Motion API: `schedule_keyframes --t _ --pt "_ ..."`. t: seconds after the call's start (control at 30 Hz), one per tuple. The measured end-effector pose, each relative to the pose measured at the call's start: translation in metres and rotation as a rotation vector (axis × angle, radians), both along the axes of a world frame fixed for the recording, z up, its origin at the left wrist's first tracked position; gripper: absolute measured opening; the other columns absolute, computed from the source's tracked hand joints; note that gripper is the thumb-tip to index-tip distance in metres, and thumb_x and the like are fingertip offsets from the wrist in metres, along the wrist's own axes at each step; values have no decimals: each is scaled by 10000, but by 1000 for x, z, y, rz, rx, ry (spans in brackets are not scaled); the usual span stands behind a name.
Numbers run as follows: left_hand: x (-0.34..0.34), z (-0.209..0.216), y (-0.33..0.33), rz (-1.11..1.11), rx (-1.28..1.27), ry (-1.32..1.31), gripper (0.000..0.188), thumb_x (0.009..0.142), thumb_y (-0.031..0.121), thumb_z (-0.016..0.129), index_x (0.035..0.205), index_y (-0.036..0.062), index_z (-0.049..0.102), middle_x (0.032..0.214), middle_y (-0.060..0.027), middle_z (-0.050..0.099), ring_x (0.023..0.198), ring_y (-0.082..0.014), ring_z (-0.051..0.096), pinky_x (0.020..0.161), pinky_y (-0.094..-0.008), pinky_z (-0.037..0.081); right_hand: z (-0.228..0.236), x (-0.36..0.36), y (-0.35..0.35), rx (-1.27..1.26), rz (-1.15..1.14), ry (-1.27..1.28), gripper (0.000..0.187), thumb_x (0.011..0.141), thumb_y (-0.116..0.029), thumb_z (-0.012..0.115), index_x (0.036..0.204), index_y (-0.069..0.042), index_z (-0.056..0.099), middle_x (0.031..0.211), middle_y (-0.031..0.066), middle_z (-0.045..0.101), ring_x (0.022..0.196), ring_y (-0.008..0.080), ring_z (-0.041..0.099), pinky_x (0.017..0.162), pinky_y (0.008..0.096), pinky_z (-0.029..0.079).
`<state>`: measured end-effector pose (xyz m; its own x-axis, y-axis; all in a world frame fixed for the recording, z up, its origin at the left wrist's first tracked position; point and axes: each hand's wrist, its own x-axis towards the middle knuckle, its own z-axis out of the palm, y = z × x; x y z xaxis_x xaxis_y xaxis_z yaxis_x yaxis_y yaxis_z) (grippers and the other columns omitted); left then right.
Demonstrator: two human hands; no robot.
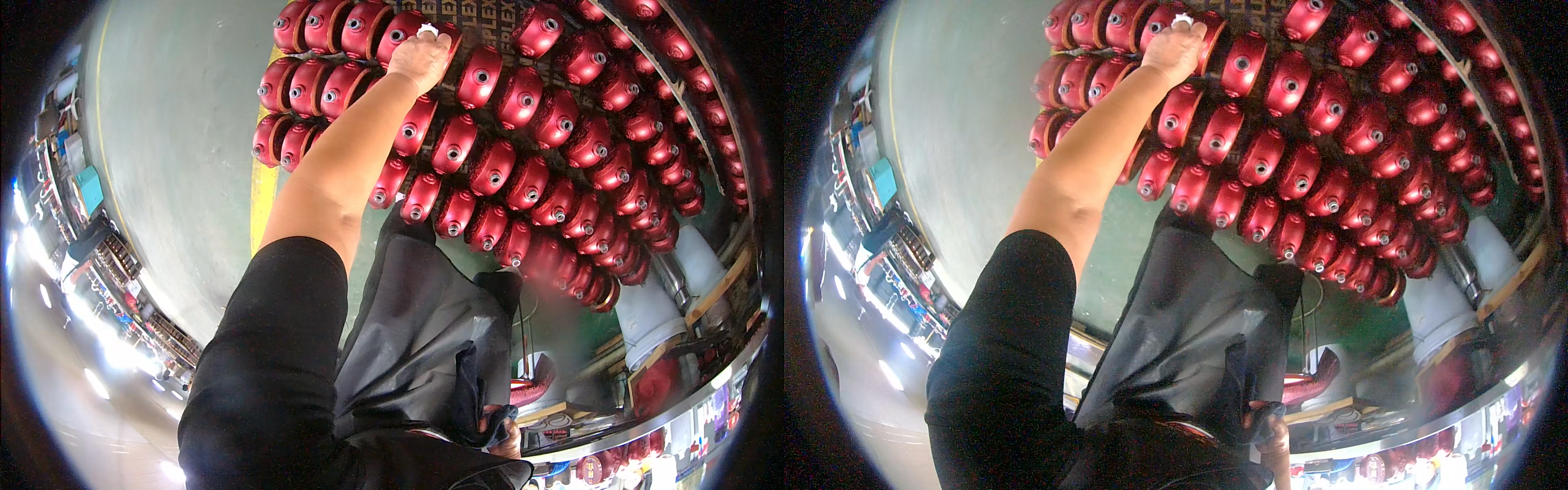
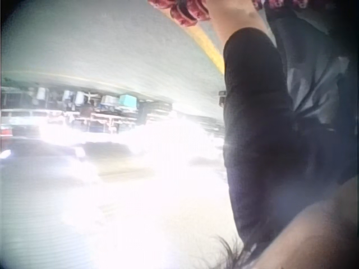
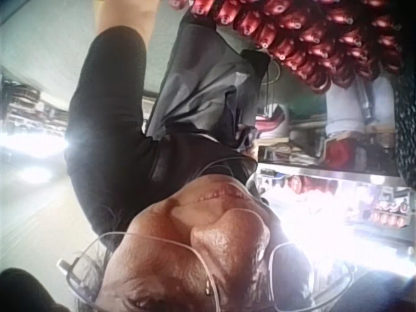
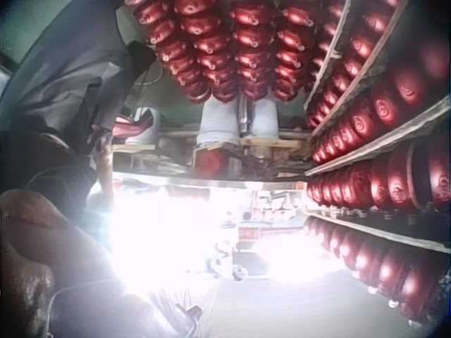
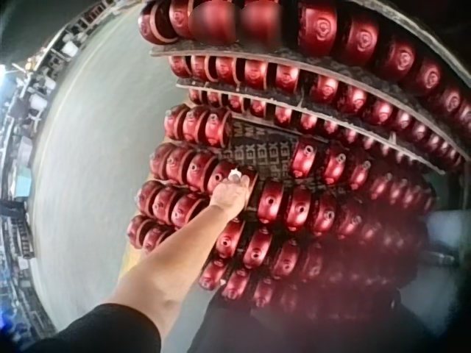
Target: The person wipes the surface of red decorative objects with a cloth, then places them on a multi-tiered rack. The person repeats this process for several objects, handling them one at a time.
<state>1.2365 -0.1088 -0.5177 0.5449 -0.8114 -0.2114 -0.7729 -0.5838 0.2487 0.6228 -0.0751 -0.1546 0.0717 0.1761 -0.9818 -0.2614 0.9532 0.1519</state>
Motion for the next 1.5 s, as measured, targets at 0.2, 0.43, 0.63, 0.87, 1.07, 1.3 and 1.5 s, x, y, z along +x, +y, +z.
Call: schedule_keyframes --t 0.2,0.43,0.63,0.87,1.07,1.3,1.5 --pt "-7 -4 -6 -21 17 -16 145 898 120 509 1026 58 541 942 -213 611 879 -374 657 746 -458 550 -4 -7 2 26 -45 -5 718 751 -471 733 1203 60 563 822 159 667 746 245 642 695 335 513" --pt "-12 11 -11 -47 19 -128 193 883 155 531 1053 75 580 1013 -194 619 932 -343 639 759 -422 559 -3 -2 2 -18 -9 14 733 724 -476 735 1190 65 571 803 163 663 730 251 633 700 332 501" --pt "-58 17 -38 -182 78 72 313 919 297 596 1130 83 510 1019 -175 592 913 -291 649 785 -415 574 -4 -2 2 -9 17 12 704 726 -463 692 1181 62 576 812 158 661 744 249 628 706 327 499" --pt "-66 12 -52 -149 142 61 191 896 88 526 1077 34 551 985 -190 618 931 -322 658 810 -394 568 2 -13 3 -3 23 6 705 792 -500 649 1251 15 507 830 137 614 803 242 569 764 332 459" --pt "-71 14 -52 -134 110 49 193 899 108 519 1078 46 557 1015 -186 613 939 -326 651 797 -396 568 0 -19 8 16 -45 20 696 760 -468 698 1220 32 548 833 144 649 757 234 615 682 324 501" --pt "-79 34 -46 -153 174 7 275 1002 266 461 1194 73 503 1034 -189 571 925 -294 609 778 -389 563 3 -23 10 -34 -47 5 682 742 -464 720 1194 28 587 803 152 670 719 233 636 649 317 508" --pt "-132 91 -46 -164 27 27 358 965 267 546 1257 60 523 972 -214 588 883 -320 598 759 -444 503 2 -35 15 -113 -49 -168 687 806 -538 622 1192 29 590 822 142 664 769 219 626 713 310 486"
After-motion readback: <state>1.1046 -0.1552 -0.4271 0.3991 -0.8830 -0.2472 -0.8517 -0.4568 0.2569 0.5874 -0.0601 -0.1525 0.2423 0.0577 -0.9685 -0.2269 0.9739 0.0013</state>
